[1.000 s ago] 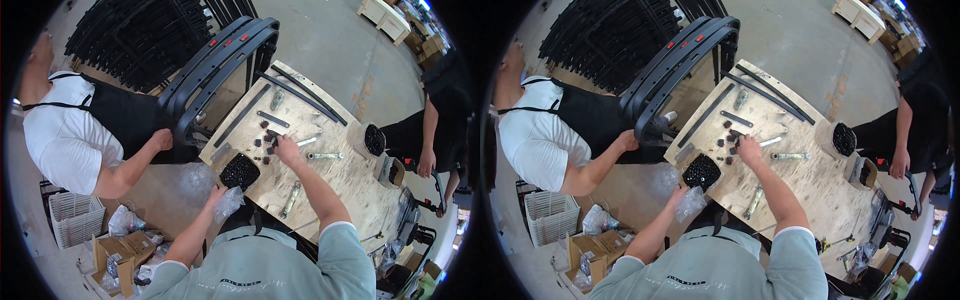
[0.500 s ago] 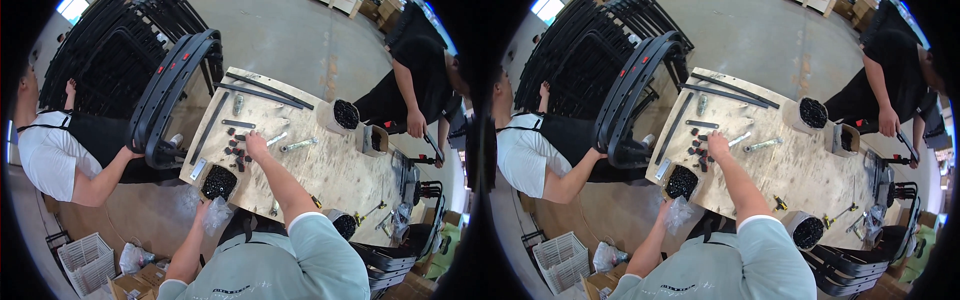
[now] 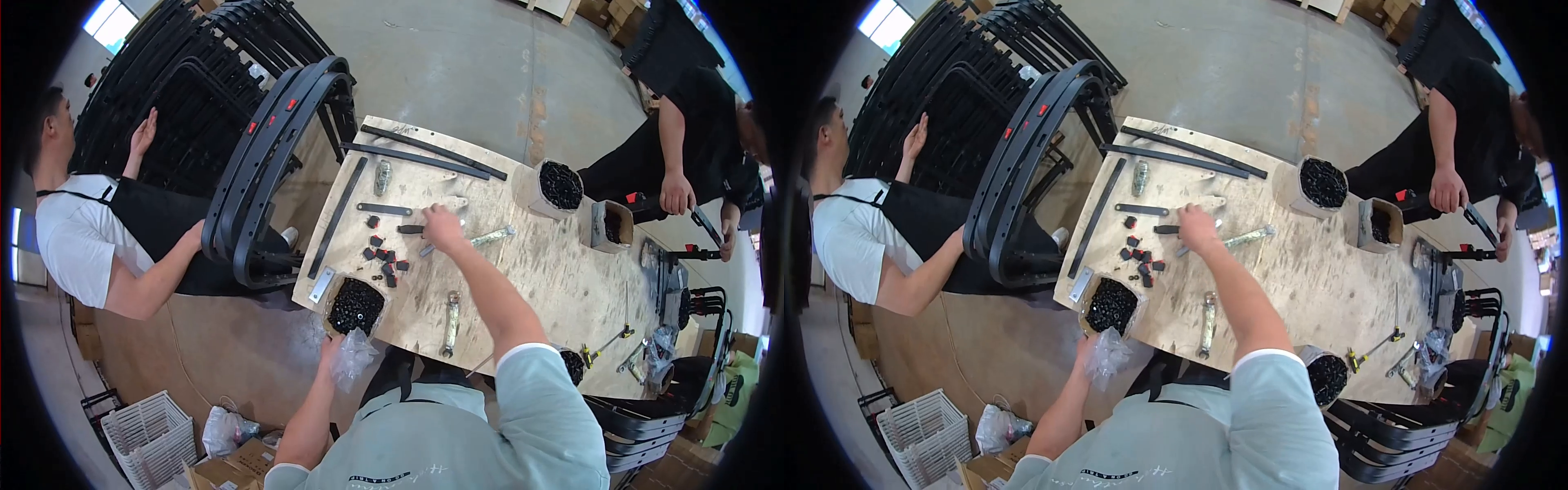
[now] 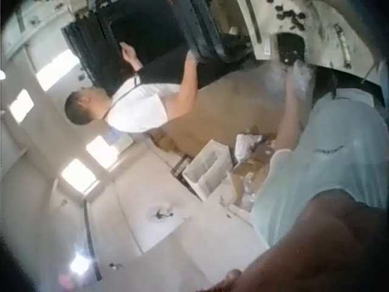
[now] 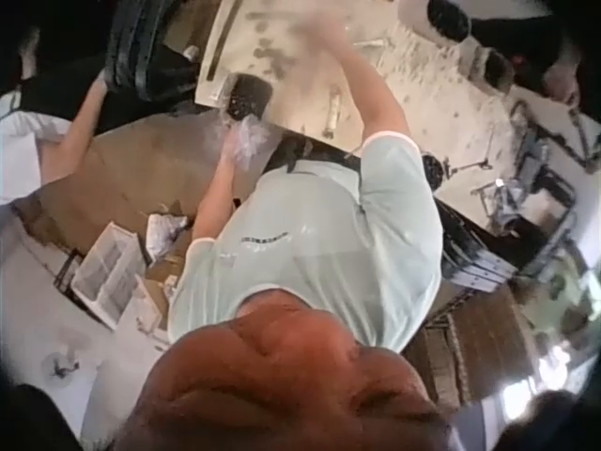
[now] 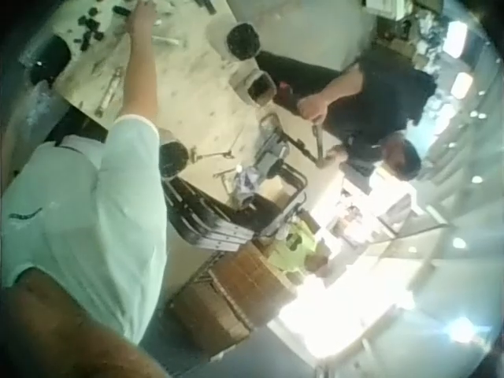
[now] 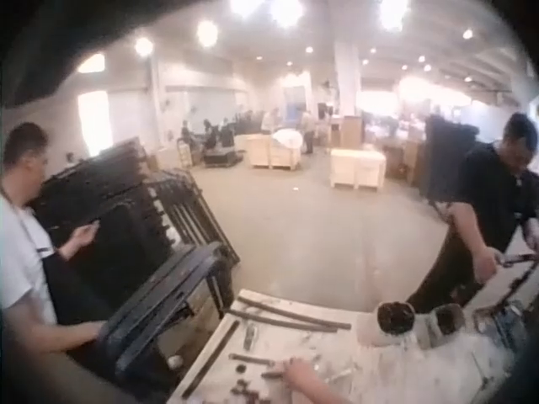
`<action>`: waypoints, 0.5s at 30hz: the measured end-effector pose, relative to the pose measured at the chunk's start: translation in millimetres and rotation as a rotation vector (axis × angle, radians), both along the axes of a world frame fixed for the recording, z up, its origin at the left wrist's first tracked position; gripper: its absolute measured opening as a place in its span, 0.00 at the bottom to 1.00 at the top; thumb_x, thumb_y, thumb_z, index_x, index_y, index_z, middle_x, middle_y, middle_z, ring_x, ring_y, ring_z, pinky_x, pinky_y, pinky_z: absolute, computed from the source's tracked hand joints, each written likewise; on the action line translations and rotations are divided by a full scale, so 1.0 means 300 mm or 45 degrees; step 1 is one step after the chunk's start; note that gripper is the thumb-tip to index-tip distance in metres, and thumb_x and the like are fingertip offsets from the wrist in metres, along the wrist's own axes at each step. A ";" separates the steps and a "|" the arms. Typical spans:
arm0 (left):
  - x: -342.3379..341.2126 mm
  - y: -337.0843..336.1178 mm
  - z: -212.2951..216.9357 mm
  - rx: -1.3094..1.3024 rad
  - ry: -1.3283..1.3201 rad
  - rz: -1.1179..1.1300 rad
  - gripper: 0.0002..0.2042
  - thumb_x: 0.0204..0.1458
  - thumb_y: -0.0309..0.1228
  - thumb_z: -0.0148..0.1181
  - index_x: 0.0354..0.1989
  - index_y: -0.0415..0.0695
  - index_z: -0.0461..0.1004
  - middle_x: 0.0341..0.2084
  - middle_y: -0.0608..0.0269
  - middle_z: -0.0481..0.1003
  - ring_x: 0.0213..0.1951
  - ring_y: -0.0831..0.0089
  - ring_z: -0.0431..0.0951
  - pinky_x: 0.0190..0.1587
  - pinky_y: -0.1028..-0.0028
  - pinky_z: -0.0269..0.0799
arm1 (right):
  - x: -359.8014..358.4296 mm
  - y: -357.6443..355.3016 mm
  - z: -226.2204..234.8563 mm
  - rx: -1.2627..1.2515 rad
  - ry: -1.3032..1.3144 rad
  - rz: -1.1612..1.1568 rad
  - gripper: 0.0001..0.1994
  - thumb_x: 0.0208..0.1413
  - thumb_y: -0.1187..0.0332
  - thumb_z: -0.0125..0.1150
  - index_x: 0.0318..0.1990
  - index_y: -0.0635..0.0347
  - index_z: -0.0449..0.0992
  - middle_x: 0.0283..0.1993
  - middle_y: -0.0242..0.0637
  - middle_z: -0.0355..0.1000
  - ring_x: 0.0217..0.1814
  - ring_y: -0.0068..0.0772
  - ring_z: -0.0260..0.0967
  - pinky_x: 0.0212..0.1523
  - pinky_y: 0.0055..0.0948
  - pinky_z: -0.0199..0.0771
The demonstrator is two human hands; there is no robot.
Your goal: Packing and organizing plastic components and materials into bags and boxes in a manufacturing warehouse.
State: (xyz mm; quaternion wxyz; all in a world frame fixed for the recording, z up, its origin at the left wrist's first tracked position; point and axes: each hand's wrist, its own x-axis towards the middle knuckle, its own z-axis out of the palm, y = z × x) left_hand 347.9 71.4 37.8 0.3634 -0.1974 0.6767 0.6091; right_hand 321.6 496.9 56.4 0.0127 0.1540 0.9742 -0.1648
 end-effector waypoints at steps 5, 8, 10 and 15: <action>0.009 0.031 -0.015 -0.017 0.032 0.008 0.14 0.48 0.28 0.52 0.44 0.39 0.70 0.29 0.62 0.73 0.29 0.71 0.75 0.29 0.69 0.72 | 0.180 0.117 0.025 0.230 -0.009 0.219 0.13 0.46 0.71 0.53 0.43 0.55 0.72 0.45 0.40 0.67 0.51 0.39 0.64 0.46 0.35 0.71; 0.028 0.057 -0.008 -0.047 0.032 0.029 0.14 0.48 0.28 0.53 0.44 0.39 0.70 0.29 0.61 0.73 0.29 0.71 0.75 0.29 0.68 0.72 | 0.193 0.150 -0.016 0.270 -0.145 0.329 0.12 0.47 0.70 0.54 0.41 0.54 0.73 0.44 0.38 0.68 0.50 0.38 0.65 0.44 0.36 0.72; 0.063 0.054 -0.030 -0.032 0.045 0.073 0.15 0.47 0.29 0.53 0.44 0.39 0.69 0.30 0.60 0.73 0.29 0.70 0.75 0.29 0.68 0.73 | 0.187 0.179 -0.055 0.230 -0.262 0.449 0.10 0.47 0.68 0.55 0.39 0.54 0.73 0.43 0.37 0.68 0.48 0.38 0.67 0.42 0.37 0.73; 0.116 0.119 -0.139 -0.112 -0.005 -0.069 0.17 0.49 0.29 0.53 0.48 0.38 0.66 0.31 0.57 0.73 0.29 0.67 0.76 0.30 0.65 0.75 | 0.238 0.325 -0.053 0.261 -0.337 0.600 0.10 0.47 0.64 0.56 0.37 0.55 0.72 0.40 0.39 0.69 0.47 0.40 0.69 0.41 0.38 0.74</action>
